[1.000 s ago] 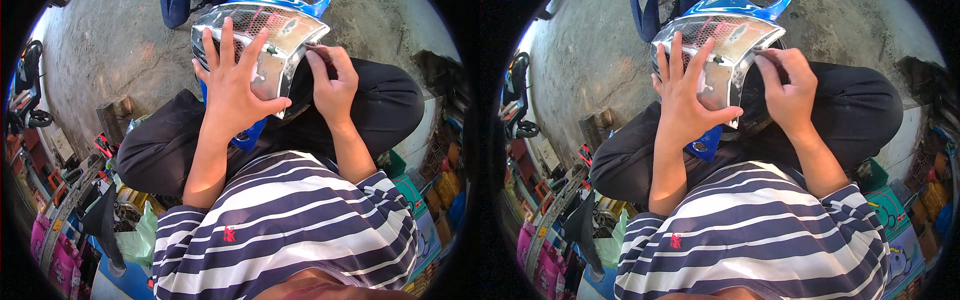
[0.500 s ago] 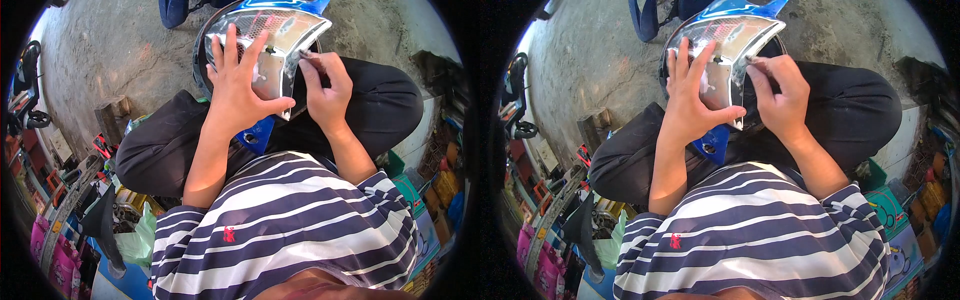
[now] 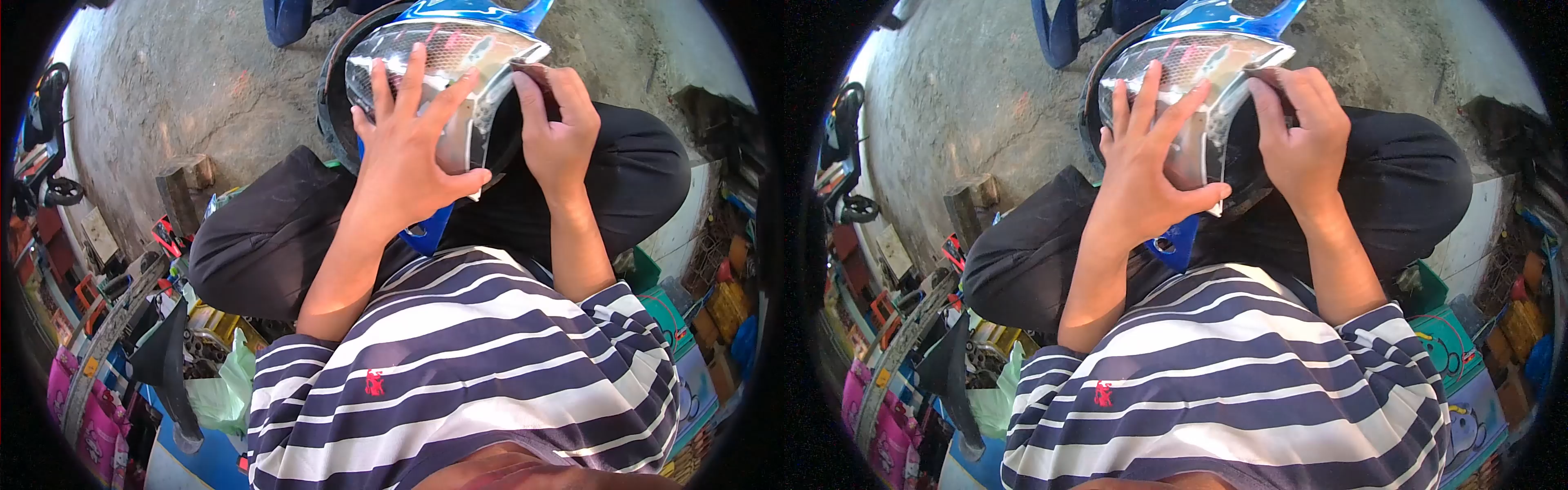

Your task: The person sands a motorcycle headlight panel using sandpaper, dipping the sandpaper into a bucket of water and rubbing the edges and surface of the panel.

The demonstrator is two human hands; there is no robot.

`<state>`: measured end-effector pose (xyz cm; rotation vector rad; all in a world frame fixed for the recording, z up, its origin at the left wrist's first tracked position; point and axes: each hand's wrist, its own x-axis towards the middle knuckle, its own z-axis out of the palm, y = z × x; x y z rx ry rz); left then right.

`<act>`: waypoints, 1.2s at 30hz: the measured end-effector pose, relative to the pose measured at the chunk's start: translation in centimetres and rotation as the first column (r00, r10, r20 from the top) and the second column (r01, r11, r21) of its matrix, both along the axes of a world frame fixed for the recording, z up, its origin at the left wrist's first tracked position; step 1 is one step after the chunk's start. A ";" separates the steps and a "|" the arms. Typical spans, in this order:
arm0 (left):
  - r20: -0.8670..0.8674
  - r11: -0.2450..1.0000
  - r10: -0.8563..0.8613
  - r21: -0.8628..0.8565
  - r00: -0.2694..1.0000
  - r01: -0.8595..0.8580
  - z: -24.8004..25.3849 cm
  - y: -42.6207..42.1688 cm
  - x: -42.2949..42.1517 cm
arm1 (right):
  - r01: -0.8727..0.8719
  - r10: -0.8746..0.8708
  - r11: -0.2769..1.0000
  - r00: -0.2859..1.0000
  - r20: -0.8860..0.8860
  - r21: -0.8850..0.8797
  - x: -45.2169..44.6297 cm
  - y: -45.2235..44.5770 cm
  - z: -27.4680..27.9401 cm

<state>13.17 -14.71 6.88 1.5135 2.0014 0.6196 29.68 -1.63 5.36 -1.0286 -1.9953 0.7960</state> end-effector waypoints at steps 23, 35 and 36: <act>0.002 0.999 0.006 -0.042 1.000 -0.006 0.6 0.4 1.2 | -0.091 0.091 0.996 0.995 0.042 -0.001 0.2 0.9 0.4; -0.050 0.999 -0.013 -0.044 0.999 0.011 0.9 0.3 2.0 | -0.066 0.064 0.997 0.996 0.066 0.039 1.2 0.7 0.0; -0.057 0.999 -0.012 -0.040 0.998 0.010 0.8 0.2 2.2 | -0.069 0.065 0.996 0.995 0.071 0.049 1.2 0.5 0.0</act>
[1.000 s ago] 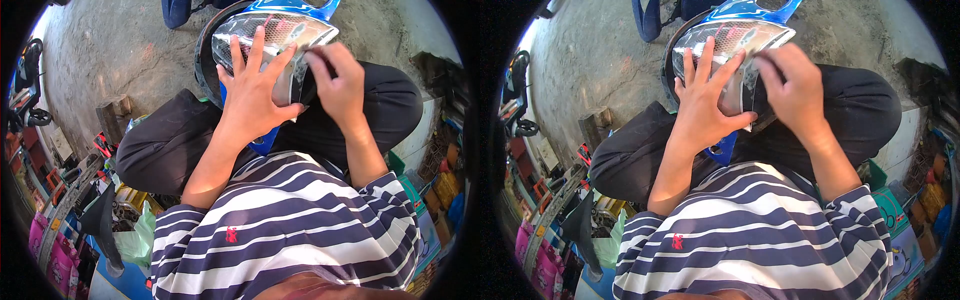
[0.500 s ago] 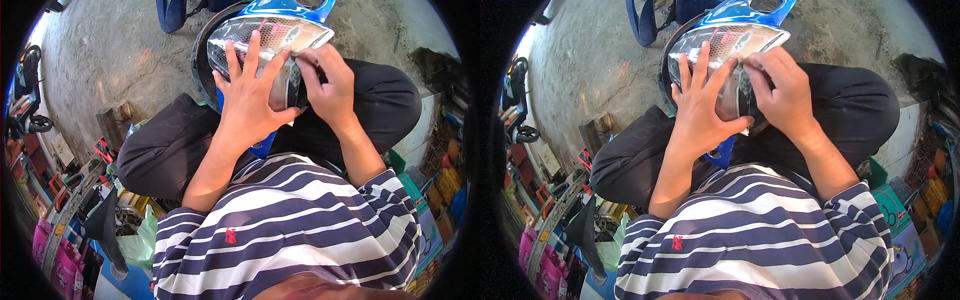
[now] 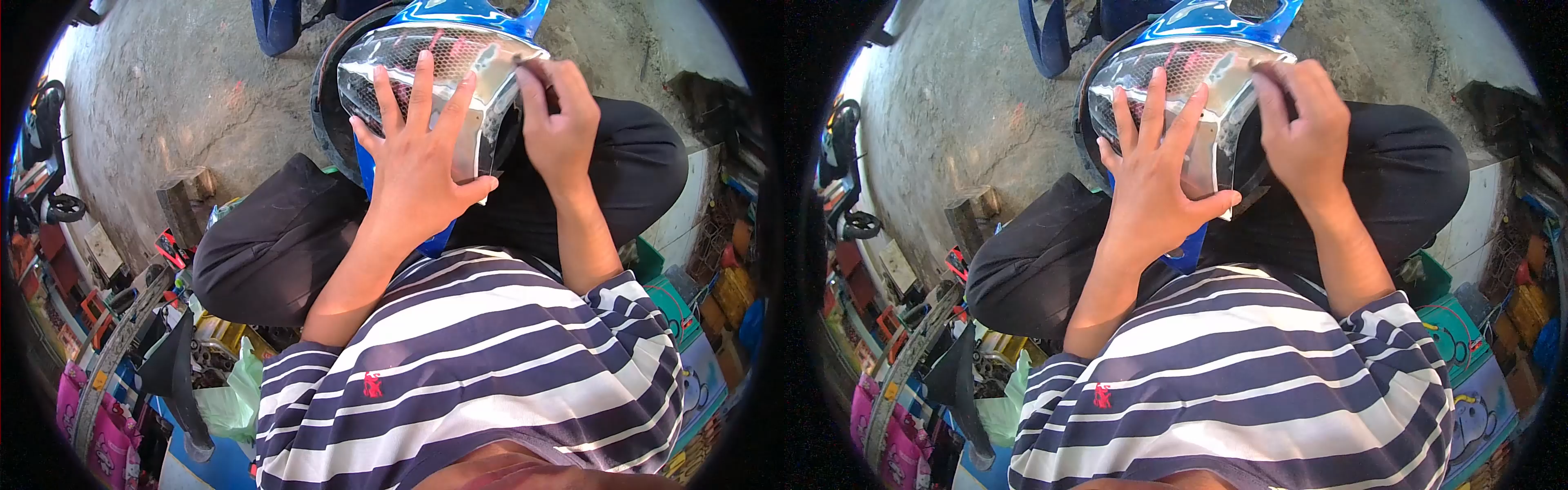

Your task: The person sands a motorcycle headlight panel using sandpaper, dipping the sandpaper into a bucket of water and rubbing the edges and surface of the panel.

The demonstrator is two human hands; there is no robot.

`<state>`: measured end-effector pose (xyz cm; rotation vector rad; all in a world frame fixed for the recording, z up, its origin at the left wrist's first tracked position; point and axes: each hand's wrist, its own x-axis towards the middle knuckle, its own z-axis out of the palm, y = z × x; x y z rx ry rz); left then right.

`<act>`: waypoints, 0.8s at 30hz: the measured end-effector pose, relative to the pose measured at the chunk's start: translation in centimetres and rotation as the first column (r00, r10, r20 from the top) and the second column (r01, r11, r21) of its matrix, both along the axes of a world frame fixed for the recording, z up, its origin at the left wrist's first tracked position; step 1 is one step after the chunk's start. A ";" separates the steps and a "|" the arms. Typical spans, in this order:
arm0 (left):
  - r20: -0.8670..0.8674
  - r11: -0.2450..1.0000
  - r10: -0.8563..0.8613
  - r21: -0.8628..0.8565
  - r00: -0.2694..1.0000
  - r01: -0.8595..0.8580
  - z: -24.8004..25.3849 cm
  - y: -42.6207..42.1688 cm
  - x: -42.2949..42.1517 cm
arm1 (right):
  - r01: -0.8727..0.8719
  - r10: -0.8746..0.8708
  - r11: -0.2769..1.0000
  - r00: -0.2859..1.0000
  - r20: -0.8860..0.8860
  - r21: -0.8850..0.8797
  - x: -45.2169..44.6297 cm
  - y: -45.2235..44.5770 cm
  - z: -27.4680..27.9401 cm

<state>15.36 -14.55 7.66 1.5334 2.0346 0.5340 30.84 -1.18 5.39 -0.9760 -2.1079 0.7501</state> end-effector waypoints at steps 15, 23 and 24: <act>-0.006 1.000 0.007 0.011 1.000 -0.007 -0.3 0.0 0.0 | 0.011 -0.011 1.000 1.000 -0.004 -0.028 0.3 0.3 -0.1; -0.002 1.000 0.014 0.010 1.000 -0.014 -0.2 0.1 -0.2 | -0.185 0.185 0.981 0.983 -0.019 -0.050 -0.1 -1.1 0.6; 0.001 1.000 0.012 0.011 1.000 -0.012 -0.1 0.1 -0.2 | -0.056 0.056 0.993 0.998 -0.003 -0.100 -0.1 -0.6 0.7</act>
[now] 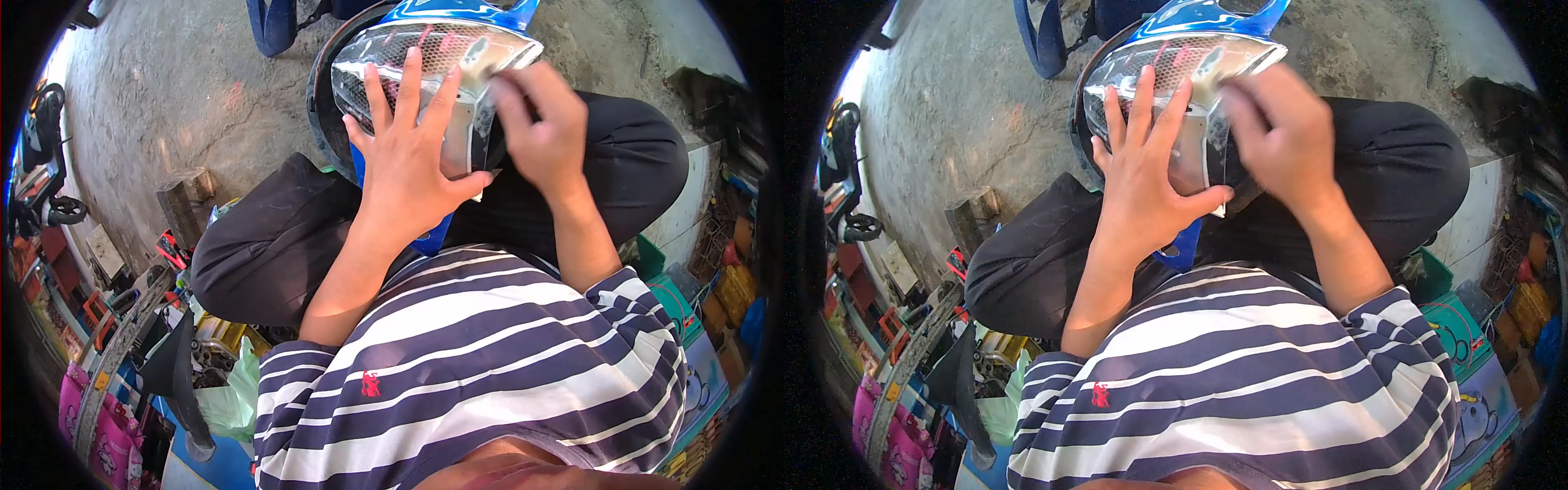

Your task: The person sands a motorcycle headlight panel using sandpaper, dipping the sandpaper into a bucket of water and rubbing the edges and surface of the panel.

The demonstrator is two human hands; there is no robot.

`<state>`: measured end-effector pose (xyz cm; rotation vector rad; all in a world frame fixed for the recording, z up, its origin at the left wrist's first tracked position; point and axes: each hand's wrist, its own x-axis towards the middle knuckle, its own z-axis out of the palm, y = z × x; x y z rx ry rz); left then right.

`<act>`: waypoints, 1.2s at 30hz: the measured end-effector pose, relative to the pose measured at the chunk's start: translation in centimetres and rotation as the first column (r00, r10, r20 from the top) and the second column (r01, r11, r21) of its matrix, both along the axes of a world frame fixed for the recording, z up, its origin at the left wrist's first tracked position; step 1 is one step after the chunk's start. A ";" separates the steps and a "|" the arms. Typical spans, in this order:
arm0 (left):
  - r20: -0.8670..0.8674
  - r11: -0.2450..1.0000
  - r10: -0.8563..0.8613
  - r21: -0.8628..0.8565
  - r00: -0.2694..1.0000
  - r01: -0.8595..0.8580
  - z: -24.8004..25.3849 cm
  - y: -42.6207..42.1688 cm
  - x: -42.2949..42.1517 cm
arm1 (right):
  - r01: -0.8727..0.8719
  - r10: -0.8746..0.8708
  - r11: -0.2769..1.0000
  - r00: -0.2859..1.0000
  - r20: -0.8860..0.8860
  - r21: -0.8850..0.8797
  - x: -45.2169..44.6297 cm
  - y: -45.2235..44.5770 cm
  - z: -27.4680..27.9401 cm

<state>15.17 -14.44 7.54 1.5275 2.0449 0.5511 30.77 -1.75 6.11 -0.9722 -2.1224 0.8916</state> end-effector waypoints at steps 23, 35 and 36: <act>-0.009 1.000 -0.005 -0.002 1.000 0.005 0.0 -0.1 0.2 | 0.150 -0.150 0.989 0.989 -0.003 -0.006 0.8 0.9 -0.8; 0.013 1.000 0.003 0.000 1.000 -0.003 -0.1 -0.2 0.0 | -0.099 0.102 0.994 0.992 -0.068 0.049 0.1 -0.7 -0.3; 0.019 1.000 0.007 -0.002 1.000 -0.007 0.0 -0.1 0.0 | -0.124 0.126 0.991 0.991 -0.041 0.054 0.1 -0.9 0.0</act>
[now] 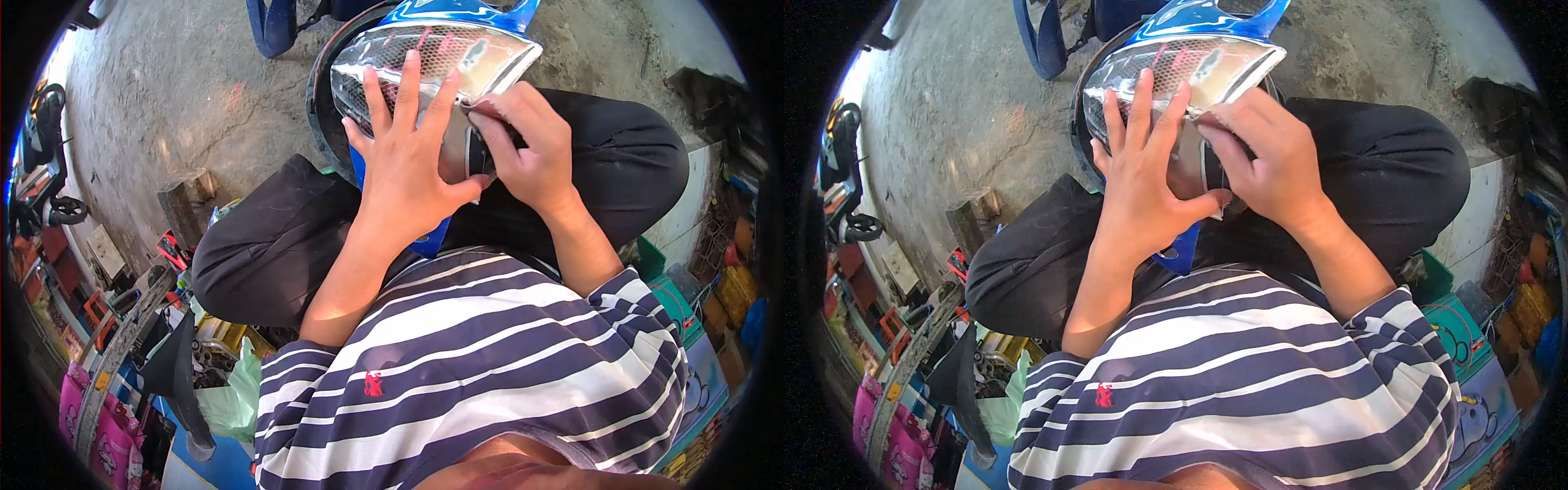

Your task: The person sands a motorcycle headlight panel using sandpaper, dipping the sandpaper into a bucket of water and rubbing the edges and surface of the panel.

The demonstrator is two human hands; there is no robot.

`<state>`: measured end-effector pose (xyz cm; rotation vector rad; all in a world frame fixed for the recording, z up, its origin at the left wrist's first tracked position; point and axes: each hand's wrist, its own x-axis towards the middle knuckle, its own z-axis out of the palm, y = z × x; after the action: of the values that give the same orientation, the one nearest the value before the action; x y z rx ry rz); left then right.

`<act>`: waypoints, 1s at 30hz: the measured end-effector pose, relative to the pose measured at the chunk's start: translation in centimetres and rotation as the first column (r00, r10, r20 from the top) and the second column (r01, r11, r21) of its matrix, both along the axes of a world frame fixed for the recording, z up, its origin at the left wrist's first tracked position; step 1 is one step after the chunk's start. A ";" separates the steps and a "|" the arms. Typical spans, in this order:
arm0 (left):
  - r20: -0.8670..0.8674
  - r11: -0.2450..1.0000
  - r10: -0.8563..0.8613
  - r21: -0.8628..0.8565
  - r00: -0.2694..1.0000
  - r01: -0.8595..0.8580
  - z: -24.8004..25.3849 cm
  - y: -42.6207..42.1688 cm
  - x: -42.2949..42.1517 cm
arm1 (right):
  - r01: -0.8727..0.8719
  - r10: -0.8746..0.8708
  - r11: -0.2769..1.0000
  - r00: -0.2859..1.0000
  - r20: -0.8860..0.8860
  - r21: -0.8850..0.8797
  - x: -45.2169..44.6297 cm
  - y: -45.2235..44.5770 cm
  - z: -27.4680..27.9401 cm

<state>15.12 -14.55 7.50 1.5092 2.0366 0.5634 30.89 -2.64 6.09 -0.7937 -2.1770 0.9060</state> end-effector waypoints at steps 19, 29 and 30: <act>-0.003 1.000 -0.016 -0.014 1.000 0.016 0.1 0.1 -0.1 | -0.019 0.020 1.000 0.995 0.097 -0.011 0.8 1.2 0.7; 0.003 1.000 -0.013 -0.016 1.000 0.013 0.1 0.2 -0.3 | 0.152 -0.149 0.988 0.987 0.059 -0.038 0.8 1.7 -0.1; -0.004 1.000 -0.017 -0.010 1.000 0.017 0.1 0.1 -0.1 | 0.238 -0.238 0.970 0.971 0.012 0.048 0.9 2.7 -0.7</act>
<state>14.99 -14.47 7.64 1.5211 2.0248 0.5433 31.82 0.10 5.40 -1.0179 -2.0548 0.7271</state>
